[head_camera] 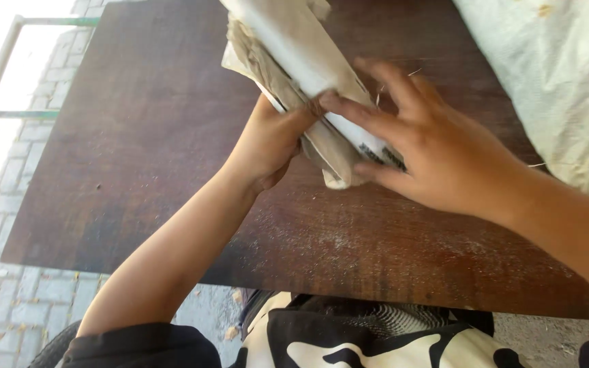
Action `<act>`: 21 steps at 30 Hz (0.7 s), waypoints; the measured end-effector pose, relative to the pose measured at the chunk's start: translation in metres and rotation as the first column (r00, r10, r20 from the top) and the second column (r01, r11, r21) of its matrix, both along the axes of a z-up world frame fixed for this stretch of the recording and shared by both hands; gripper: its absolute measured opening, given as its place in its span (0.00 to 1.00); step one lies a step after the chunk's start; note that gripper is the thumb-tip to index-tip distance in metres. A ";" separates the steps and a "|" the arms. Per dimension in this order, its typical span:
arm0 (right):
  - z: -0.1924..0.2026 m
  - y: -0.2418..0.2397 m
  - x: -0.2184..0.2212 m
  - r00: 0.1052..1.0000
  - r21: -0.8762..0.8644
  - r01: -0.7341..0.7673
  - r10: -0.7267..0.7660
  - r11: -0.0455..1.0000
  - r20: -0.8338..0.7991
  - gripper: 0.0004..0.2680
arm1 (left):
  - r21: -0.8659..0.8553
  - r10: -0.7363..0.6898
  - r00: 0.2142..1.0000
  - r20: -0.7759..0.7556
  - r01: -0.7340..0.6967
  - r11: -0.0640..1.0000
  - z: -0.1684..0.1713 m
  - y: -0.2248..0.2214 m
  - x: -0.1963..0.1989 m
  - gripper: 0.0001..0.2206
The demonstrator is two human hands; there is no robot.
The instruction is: Folding white woven plastic bags and placing them into a larger sack.
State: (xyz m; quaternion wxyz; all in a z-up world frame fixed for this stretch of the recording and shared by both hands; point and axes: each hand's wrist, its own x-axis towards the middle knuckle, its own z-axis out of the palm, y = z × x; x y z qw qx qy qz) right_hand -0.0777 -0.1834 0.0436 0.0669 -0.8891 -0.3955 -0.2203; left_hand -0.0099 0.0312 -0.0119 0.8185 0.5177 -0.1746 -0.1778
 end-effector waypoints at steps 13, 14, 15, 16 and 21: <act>-0.040 -0.019 0.009 0.814 0.167 0.253 -0.116 0.953 -0.569 0.27 | 0.239 -0.050 0.971 -0.232 0.107 0.965 -0.026 0.021 -0.002 0.21; -0.035 -0.015 0.011 0.813 0.168 0.259 -0.121 0.951 -0.570 0.27 | 0.239 -0.057 0.971 -0.233 0.114 0.964 -0.025 0.018 -0.001 0.21; -0.031 -0.011 0.013 0.694 -0.026 0.409 -0.330 0.912 -0.640 0.32 | 0.238 -0.071 0.970 -0.234 0.128 0.963 -0.025 0.015 0.000 0.22; -0.026 -0.007 0.015 0.539 -0.226 0.522 -0.523 0.823 -0.660 0.37 | 0.238 -0.084 0.968 -0.235 0.141 0.961 -0.024 0.013 0.001 0.22; -0.063 -0.058 0.025 0.593 0.234 0.483 -0.119 0.844 -0.796 0.28 | 0.456 -0.052 0.987 -0.149 0.115 0.883 -0.021 0.027 0.019 0.20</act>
